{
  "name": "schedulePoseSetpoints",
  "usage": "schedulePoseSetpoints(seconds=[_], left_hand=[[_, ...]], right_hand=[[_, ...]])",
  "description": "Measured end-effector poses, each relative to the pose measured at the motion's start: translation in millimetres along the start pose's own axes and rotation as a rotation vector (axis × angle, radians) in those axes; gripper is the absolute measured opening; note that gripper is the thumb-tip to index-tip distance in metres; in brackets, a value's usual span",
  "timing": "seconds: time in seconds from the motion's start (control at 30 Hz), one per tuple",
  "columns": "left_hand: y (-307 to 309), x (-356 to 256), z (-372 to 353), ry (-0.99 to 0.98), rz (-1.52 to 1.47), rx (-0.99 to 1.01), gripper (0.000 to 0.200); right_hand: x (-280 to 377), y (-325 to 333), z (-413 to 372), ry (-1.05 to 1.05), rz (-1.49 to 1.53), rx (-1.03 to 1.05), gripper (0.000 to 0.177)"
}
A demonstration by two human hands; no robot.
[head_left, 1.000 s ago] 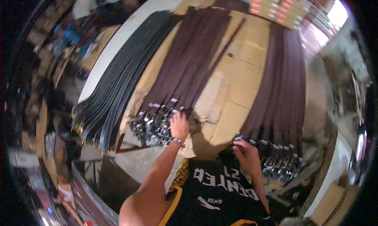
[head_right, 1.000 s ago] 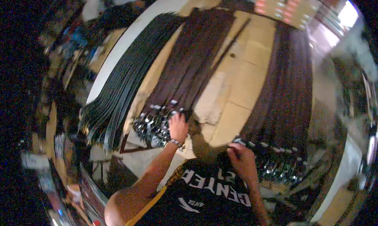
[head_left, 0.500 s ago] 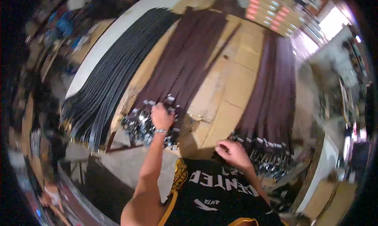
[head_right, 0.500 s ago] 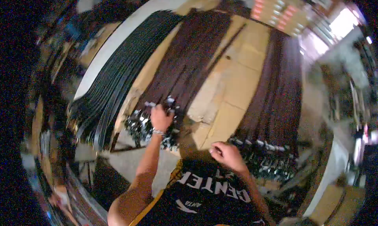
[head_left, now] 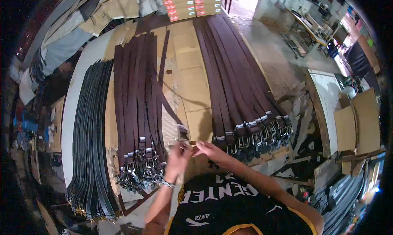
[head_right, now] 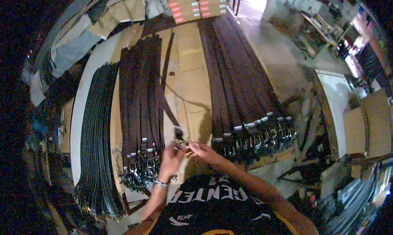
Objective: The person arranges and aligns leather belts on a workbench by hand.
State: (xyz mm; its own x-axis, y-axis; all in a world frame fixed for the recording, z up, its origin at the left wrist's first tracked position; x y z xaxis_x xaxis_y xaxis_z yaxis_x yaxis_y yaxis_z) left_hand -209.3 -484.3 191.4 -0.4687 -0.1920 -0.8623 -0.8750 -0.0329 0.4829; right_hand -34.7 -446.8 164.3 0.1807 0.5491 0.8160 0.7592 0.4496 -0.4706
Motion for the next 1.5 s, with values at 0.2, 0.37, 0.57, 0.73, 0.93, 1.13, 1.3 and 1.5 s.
schedulePoseSetpoints(seconds=[0.2, 0.37, 0.57, 0.73, 0.93, 1.13, 1.3, 1.5], left_hand=[[-13.7, -27.4, -21.6, -0.009, -0.359, 0.511, 0.045], [-25.3, 17.0, 56.4, 0.523, -0.943, 0.497, 0.069], [30.3, -56.9, 220.6, 0.021, -0.769, 0.077, 0.038], [108.2, -182.6, 259.8, -0.368, -0.582, -0.276, 0.025], [138.0, -284.9, 264.1, -0.578, -0.555, -0.490, 0.018], [107.4, -310.6, 318.9, -0.473, -0.497, -0.409, 0.012], [58.5, -322.7, 366.4, -0.553, -0.495, -0.298, 0.022], [20.3, -346.5, 385.2, -0.695, -0.486, -0.224, 0.032]], right_hand=[[16.2, 17.7, -18.3, 0.093, -0.088, -0.096, 0.034], [64.0, 16.6, -69.7, 0.183, -0.429, 0.114, 0.027], [85.4, 14.1, -130.3, 0.244, -0.461, 0.090, 0.032], [87.2, 36.1, -175.6, 0.250, -0.467, 0.037, 0.033], [81.0, 53.4, -198.5, 0.278, -0.411, -0.055, 0.029], [92.9, 62.7, -190.5, 0.332, -0.391, -0.023, 0.024], [95.9, 70.4, -178.2, 0.238, -0.106, -0.155, 0.023], [86.3, 87.9, -178.1, 0.303, -0.108, -0.374, 0.022]])
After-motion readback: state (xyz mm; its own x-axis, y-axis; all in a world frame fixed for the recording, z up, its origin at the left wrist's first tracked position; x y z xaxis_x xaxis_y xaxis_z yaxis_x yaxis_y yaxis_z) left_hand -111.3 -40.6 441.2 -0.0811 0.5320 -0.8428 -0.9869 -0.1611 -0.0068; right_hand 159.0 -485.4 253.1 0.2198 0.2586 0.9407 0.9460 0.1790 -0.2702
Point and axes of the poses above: each hand's wrist, its own z-axis towards the middle knuckle, its own y-axis out of the back of the hand, x = y × z, the point moved 1 cm from there along z, towards the middle knuckle, and after that the axes turned 10 degrees about z, right-handed, at the moved point
